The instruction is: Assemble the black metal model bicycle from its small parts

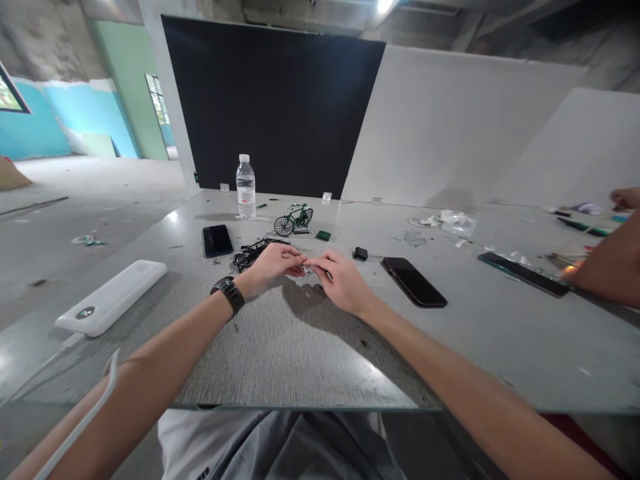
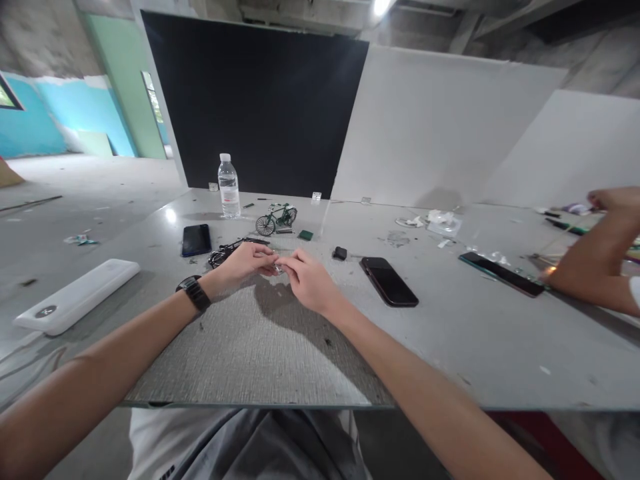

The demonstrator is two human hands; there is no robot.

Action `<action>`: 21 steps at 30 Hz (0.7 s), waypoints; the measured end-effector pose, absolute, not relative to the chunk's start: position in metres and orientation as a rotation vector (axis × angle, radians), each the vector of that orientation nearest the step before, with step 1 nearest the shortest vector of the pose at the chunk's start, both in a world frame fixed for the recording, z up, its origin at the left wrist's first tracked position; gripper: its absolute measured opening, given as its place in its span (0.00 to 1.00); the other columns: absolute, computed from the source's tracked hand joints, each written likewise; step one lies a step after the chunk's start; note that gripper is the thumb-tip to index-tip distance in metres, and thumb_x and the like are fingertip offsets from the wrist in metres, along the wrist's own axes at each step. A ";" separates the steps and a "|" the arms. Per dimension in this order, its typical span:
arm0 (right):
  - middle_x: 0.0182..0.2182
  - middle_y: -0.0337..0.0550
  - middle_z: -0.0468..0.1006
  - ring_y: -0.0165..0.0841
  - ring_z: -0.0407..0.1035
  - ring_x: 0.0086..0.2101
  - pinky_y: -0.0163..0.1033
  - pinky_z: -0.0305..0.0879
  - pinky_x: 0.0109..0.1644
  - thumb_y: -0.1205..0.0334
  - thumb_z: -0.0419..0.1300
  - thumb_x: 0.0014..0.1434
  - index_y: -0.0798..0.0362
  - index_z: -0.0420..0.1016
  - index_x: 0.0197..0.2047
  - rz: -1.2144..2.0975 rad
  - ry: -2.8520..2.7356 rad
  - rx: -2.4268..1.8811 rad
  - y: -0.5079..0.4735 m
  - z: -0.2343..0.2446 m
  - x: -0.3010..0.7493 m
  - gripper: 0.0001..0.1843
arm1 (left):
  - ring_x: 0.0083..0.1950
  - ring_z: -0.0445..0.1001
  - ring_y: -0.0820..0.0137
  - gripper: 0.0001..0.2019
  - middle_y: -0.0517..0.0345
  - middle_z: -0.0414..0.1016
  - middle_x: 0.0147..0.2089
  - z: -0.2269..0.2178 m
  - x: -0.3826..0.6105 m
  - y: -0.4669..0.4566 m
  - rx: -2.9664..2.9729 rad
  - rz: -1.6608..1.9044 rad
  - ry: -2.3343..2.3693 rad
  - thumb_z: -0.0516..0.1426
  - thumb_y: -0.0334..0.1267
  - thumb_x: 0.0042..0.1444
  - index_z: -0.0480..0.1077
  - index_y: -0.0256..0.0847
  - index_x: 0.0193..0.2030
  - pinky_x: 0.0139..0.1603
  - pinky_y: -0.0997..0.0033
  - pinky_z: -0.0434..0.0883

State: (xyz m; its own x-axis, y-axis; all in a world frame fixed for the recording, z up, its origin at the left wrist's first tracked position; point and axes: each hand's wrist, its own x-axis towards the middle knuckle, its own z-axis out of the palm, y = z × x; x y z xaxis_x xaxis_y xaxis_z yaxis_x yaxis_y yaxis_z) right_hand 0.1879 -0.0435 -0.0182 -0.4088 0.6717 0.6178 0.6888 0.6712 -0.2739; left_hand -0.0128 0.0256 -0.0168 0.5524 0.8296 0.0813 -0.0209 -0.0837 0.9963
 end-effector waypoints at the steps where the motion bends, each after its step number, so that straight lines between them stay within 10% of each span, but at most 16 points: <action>1: 0.36 0.44 0.72 0.34 0.69 0.34 0.40 0.67 0.41 0.65 0.53 0.74 0.52 0.80 0.52 -0.036 -2.166 -1.042 -0.044 -0.018 0.188 0.14 | 0.33 0.82 0.69 0.13 0.49 0.83 0.33 -0.016 -0.012 0.025 1.492 0.819 0.737 0.69 0.44 0.59 0.79 0.33 0.38 0.41 0.68 0.79; 13: 0.39 0.47 0.75 0.36 0.72 0.37 0.42 0.70 0.43 0.65 0.52 0.73 0.53 0.80 0.53 -0.080 -2.148 -1.054 -0.036 -0.020 0.198 0.15 | 0.44 0.82 0.70 0.09 0.45 0.84 0.47 -0.011 -0.013 0.024 1.388 0.725 0.578 0.66 0.34 0.62 0.82 0.32 0.46 0.57 0.66 0.75; 21: 0.39 0.48 0.75 0.35 0.71 0.35 0.42 0.68 0.42 0.65 0.52 0.74 0.54 0.80 0.53 -0.070 -2.127 -1.112 -0.039 -0.013 0.200 0.15 | 0.41 0.82 0.69 0.08 0.47 0.83 0.40 -0.007 -0.015 0.022 1.423 0.773 0.684 0.66 0.37 0.62 0.82 0.32 0.39 0.53 0.66 0.76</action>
